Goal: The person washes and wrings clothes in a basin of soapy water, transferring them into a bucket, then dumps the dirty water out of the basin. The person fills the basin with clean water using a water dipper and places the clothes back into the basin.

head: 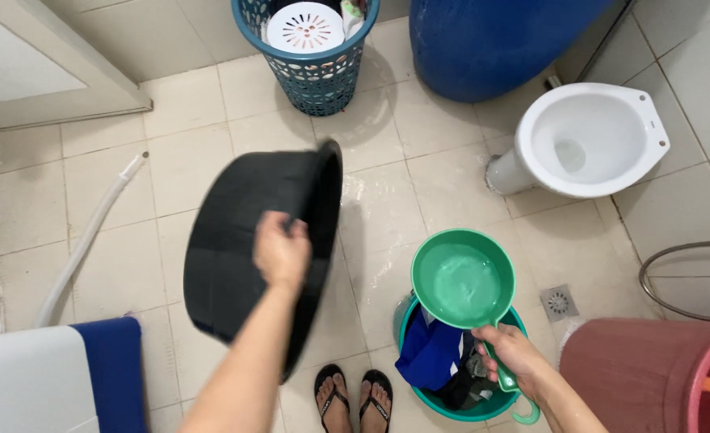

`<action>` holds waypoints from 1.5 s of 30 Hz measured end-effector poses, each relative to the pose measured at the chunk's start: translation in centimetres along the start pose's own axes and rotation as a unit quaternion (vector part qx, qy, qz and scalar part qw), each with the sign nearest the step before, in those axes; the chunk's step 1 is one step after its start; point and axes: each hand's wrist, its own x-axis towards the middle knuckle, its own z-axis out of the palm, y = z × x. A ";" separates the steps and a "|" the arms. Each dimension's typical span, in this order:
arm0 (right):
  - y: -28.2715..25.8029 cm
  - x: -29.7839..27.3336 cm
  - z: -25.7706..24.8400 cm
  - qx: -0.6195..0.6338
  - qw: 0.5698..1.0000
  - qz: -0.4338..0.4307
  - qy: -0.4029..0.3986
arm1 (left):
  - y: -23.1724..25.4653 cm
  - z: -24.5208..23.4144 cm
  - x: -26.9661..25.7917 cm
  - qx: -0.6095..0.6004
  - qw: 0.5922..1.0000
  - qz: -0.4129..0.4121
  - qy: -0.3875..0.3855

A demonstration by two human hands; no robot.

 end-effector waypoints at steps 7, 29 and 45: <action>0.5 2.1 -0.5 -0.002 1.000 0.027 0.013 | -4.6 1.6 4.1 -0.239 0.956 -0.136 0.104; -3.8 3.6 6.0 0.092 0.993 -0.070 0.020 | -8.6 7.9 -1.7 -0.320 0.784 -0.401 -0.349; -10.8 -6.9 10.9 -0.167 0.933 -0.220 0.230 | -2.1 -5.6 -0.8 -0.308 0.822 -0.328 -0.348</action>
